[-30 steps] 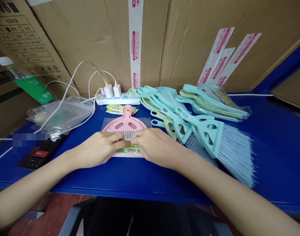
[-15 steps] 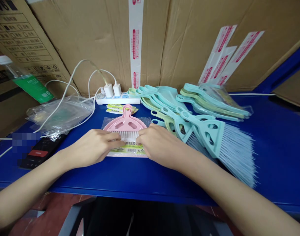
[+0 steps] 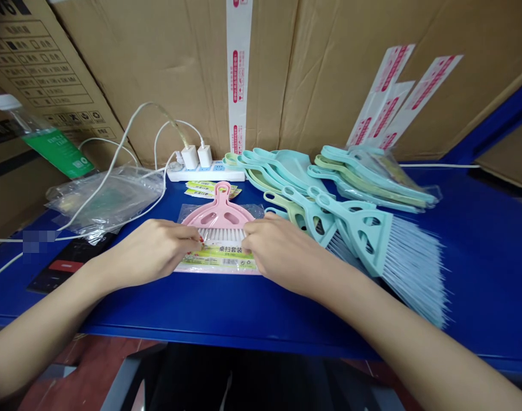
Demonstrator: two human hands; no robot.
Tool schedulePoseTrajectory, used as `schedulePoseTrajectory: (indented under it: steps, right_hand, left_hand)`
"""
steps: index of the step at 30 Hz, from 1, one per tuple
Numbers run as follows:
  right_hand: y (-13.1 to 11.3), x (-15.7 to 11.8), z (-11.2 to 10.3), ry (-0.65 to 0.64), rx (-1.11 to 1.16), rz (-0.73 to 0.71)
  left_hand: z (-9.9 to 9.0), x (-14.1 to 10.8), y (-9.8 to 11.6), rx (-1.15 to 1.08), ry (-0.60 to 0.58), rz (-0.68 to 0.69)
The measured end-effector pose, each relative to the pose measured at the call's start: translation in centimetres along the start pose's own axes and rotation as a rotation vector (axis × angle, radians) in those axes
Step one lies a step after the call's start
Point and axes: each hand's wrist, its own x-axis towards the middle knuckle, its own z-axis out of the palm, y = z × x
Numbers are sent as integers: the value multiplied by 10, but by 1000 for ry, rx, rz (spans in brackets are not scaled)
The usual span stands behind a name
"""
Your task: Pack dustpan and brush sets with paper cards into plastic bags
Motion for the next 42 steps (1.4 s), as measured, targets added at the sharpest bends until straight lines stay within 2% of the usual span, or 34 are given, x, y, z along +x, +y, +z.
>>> schedulePoseTrajectory:
  steps: [7,16,23,29,34,42]
  right_hand:
    - [1,-1,-2,-34,-68,30]
    - [0,-1,-7,-103,-123,113]
    - [-1,0,-7,-136,-159,210]
    - [-3,1,-9,-181,-150,249]
    - [-5,0,-7,-125,-162,236]
    - [-6,4,-3,-135,-126,318]
  left_hand:
    - [-6,-4,-4,2,-33,24]
    - [-14,-8,-10,-18,-70,-47]
    - [-13,-8,-11,35,-134,-110]
    - [-14,-9,-8,10,-101,-150]
    - [-14,-9,-12,-102,-154,-224]
    - [-14,-3,-15,-108,-285,-368]
